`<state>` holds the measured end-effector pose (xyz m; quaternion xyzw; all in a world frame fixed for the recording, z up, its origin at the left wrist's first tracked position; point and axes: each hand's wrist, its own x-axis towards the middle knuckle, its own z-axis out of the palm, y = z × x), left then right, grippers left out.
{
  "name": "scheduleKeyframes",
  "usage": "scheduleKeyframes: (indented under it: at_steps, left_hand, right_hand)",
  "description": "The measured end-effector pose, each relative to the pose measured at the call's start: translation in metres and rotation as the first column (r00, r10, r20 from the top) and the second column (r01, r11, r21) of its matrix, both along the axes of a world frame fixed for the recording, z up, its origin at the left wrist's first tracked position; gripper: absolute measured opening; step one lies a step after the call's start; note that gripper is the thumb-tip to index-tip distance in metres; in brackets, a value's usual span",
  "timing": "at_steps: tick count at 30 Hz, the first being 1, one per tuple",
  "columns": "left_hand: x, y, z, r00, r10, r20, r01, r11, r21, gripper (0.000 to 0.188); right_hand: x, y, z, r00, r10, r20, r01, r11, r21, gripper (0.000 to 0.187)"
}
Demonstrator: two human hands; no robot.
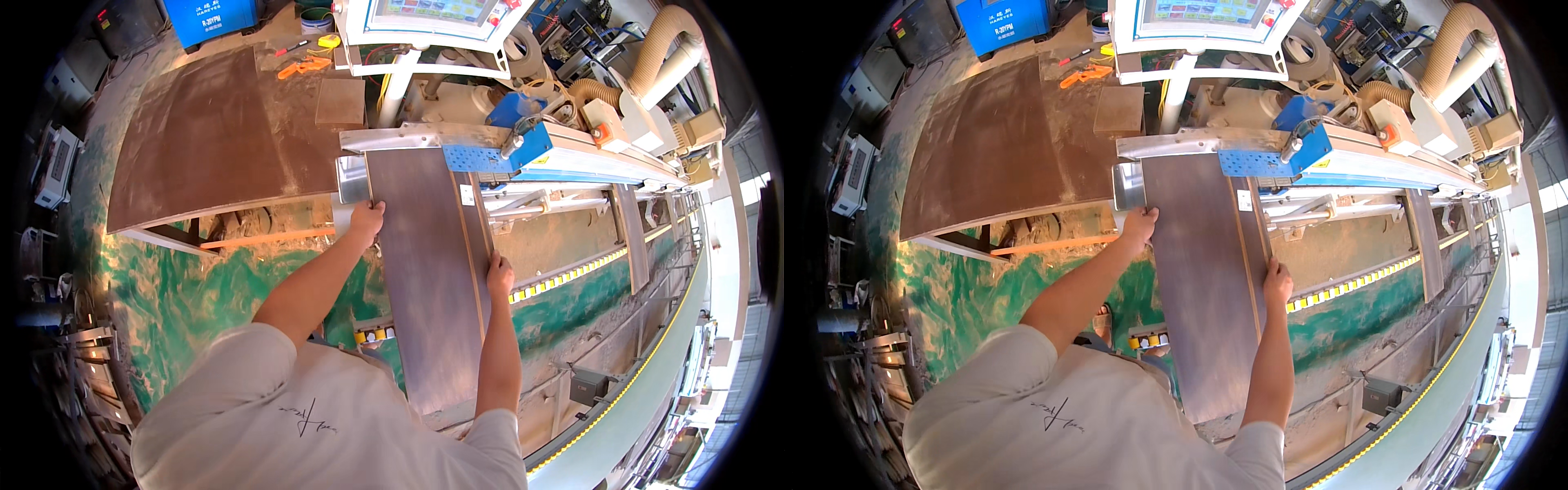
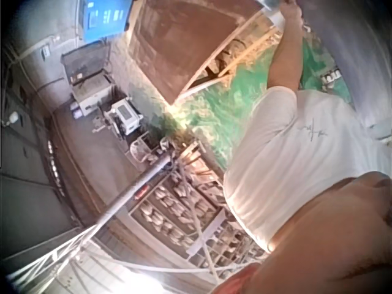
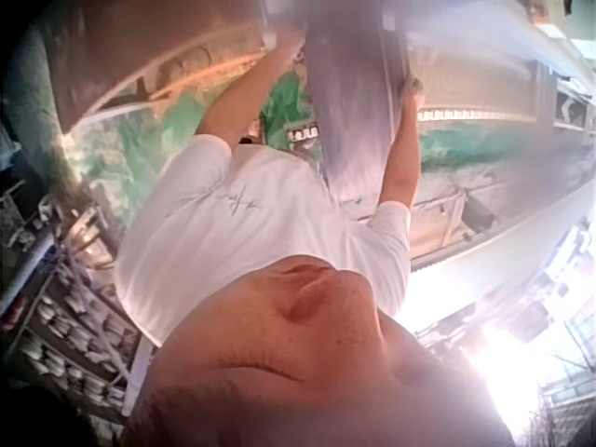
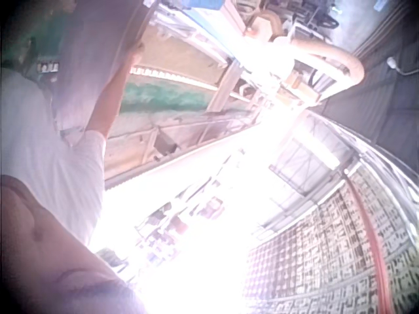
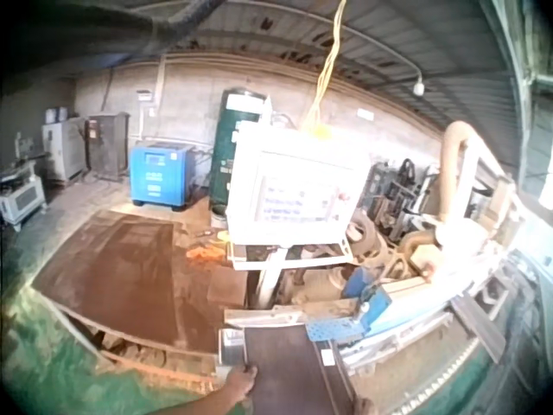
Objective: The person picks up wood panels from a stack and feeds them into a processing machine, then walks to a long green conveyor table and touches several other panels lying on it.
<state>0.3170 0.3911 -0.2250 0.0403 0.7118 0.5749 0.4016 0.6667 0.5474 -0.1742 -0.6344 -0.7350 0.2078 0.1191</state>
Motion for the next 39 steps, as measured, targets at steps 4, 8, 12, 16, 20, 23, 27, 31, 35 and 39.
scheduleKeyframes:
  at_steps: [4, 8, 12, 16, 20, 23, 27, 31, 35, 39]
  left_hand:
    - [0.004, -0.006, 0.001, 0.95, -0.034, -0.31, 0.003, 0.995, -0.101, 0.035]
    - [0.014, -0.005, 0.014, 0.984, -0.068, -0.167, 0.053, 0.994, -0.096, 0.035]
    - [0.013, 0.002, -0.009, 0.996, -0.016, -0.085, 0.018, 1.0, 0.024, 0.033]
    - [0.029, 0.03, -0.01, 0.999, -0.05, -0.001, 0.05, 0.998, 0.026, 0.031]
    - [0.057, 0.063, 0.016, 0.993, 0.078, 0.085, -0.084, 0.994, 0.069, 0.028]
    - [0.073, 0.093, 0.023, 0.993, 0.061, 0.103, -0.072, 0.992, 0.106, 0.029]
    - [0.088, 0.12, 0.018, 0.984, -0.051, 0.173, 0.035, 0.995, 0.097, 0.038]
    - [0.113, 0.161, 0.017, 0.995, 0.007, 0.098, -0.01, 0.999, 0.033, 0.032]
    - [0.134, 0.198, 0.02, 0.998, 0.022, 0.052, -0.02, 0.999, -0.04, 0.032]
    - [0.166, 0.244, 0.015, 0.998, 0.055, -0.033, -0.059, 0.989, -0.136, 0.03]
  right_hand:
    - [-0.029, 0.01, 0.0, 0.975, -0.11, 0.192, 0.134, 0.985, -0.114, 0.086]
    - [-0.02, 0.013, -0.004, 0.966, -0.124, 0.228, 0.163, 0.974, -0.16, 0.089]
    - [-0.017, 0.026, -0.003, 0.969, -0.092, 0.228, 0.137, 0.972, -0.191, 0.087]
    - [0.005, 0.05, -0.002, 0.966, -0.138, 0.217, 0.176, 0.97, -0.168, 0.088]
    - [0.016, 0.085, 0.007, 0.969, -0.136, 0.208, 0.188, 0.949, -0.253, 0.087]
    - [0.035, 0.112, 0.012, 0.967, -0.147, 0.206, 0.203, 0.938, -0.282, 0.088]
    - [0.061, 0.145, 0.006, 0.959, -0.147, 0.242, 0.208, 0.945, -0.252, 0.087]
    - [0.083, 0.183, 0.004, 0.965, -0.133, 0.226, 0.191, 0.947, -0.257, 0.086]
    - [0.102, 0.216, 0.003, 0.969, -0.11, 0.222, 0.16, 0.961, -0.224, 0.084]
    - [0.135, 0.242, 0.0, 0.969, -0.149, 0.196, 0.168, 0.983, -0.08, 0.065]
